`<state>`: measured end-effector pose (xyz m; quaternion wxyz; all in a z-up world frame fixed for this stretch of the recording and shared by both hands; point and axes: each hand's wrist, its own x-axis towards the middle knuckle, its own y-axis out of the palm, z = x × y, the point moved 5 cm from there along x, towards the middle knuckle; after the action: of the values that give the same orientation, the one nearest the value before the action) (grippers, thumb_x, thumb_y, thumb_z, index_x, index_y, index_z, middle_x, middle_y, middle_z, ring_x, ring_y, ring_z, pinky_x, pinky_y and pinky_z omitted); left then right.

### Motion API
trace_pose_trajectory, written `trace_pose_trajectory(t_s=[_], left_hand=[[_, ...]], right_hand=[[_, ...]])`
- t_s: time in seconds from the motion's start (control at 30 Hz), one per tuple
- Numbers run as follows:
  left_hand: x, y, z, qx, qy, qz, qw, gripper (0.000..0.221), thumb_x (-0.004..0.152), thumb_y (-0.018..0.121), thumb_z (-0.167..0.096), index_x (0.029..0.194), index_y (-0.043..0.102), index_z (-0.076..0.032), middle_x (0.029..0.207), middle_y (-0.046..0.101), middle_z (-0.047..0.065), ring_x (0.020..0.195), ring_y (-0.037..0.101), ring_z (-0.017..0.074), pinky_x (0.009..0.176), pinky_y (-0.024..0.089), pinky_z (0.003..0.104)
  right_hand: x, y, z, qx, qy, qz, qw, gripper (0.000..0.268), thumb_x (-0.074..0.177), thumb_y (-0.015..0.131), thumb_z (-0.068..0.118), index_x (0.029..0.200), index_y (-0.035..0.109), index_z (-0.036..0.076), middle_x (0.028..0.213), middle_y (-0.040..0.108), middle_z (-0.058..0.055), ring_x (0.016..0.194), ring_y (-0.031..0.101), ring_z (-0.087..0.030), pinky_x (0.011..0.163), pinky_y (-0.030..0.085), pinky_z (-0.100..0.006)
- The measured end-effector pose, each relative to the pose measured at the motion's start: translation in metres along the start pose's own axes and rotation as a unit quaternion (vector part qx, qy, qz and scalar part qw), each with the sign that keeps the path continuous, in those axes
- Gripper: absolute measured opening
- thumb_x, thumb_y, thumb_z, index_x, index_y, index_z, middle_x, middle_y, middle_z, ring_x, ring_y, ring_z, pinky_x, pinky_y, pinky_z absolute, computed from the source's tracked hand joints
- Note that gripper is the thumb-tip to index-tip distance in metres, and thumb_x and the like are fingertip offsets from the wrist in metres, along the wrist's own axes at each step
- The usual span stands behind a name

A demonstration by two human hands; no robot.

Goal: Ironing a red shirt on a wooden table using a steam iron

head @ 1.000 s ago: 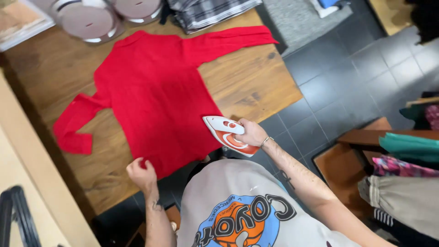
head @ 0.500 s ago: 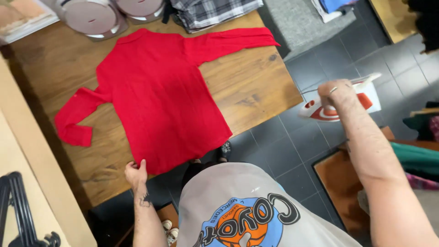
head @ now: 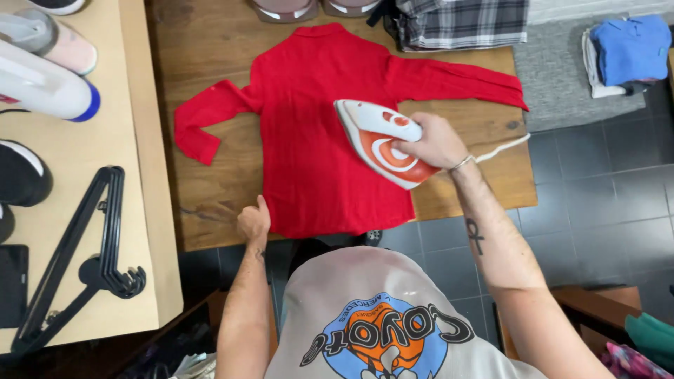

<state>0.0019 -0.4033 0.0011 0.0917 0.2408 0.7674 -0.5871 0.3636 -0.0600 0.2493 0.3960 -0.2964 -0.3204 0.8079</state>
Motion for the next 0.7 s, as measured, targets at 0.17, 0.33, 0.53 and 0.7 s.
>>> trace_pose_trajectory(t_s=[0.17,0.33,0.53,0.7], left_hand=[[0.041,-0.005,-0.026,-0.029,0.187,-0.089,0.978,0.035,0.102,0.055,-0.043,0.09,0.063,-0.011,0.091,0.064,0.011,0.094,0.07,0.0347,0.078,0.058,0.048],[0.083,-0.022,-0.092,-0.034,0.406,-0.14,0.903,0.022,0.091,0.061,-0.02,0.112,0.061,-0.011,0.115,0.055,0.011,0.111,0.059,0.0348,0.09,0.052,0.047],[0.109,-0.033,-0.2,0.143,0.642,-0.077,0.749,0.048,0.088,0.058,-0.019,0.134,0.062,-0.003,0.155,0.046,0.017,0.146,0.039,0.0336,0.12,0.03,0.053],[0.149,-0.022,-0.229,0.178,0.662,-0.054,0.726,0.063,0.095,0.057,-0.039,0.152,0.05,-0.014,0.168,0.03,0.012,0.155,0.026,0.0326,0.124,0.018,0.059]], right_hand=[[0.028,0.117,0.068,0.108,0.069,0.133,0.983,0.055,0.07,0.089,0.045,0.11,0.067,0.015,0.078,0.076,-0.006,0.087,0.074,-0.024,0.075,0.056,-0.04],[0.059,0.2,0.103,0.251,0.137,0.13,0.95,0.061,0.085,0.078,0.03,0.136,0.047,0.019,0.085,0.074,-0.015,0.073,0.073,-0.023,0.064,0.062,-0.035],[0.112,0.245,0.124,0.172,0.196,0.046,0.964,0.061,0.099,0.059,0.04,0.155,0.034,0.031,0.136,0.059,-0.031,0.129,0.056,-0.048,0.114,0.044,-0.056],[0.156,0.256,0.125,0.16,0.235,-0.003,0.959,0.061,0.101,0.056,0.038,0.156,0.032,0.024,0.138,0.057,-0.035,0.13,0.054,-0.051,0.115,0.042,-0.057]])
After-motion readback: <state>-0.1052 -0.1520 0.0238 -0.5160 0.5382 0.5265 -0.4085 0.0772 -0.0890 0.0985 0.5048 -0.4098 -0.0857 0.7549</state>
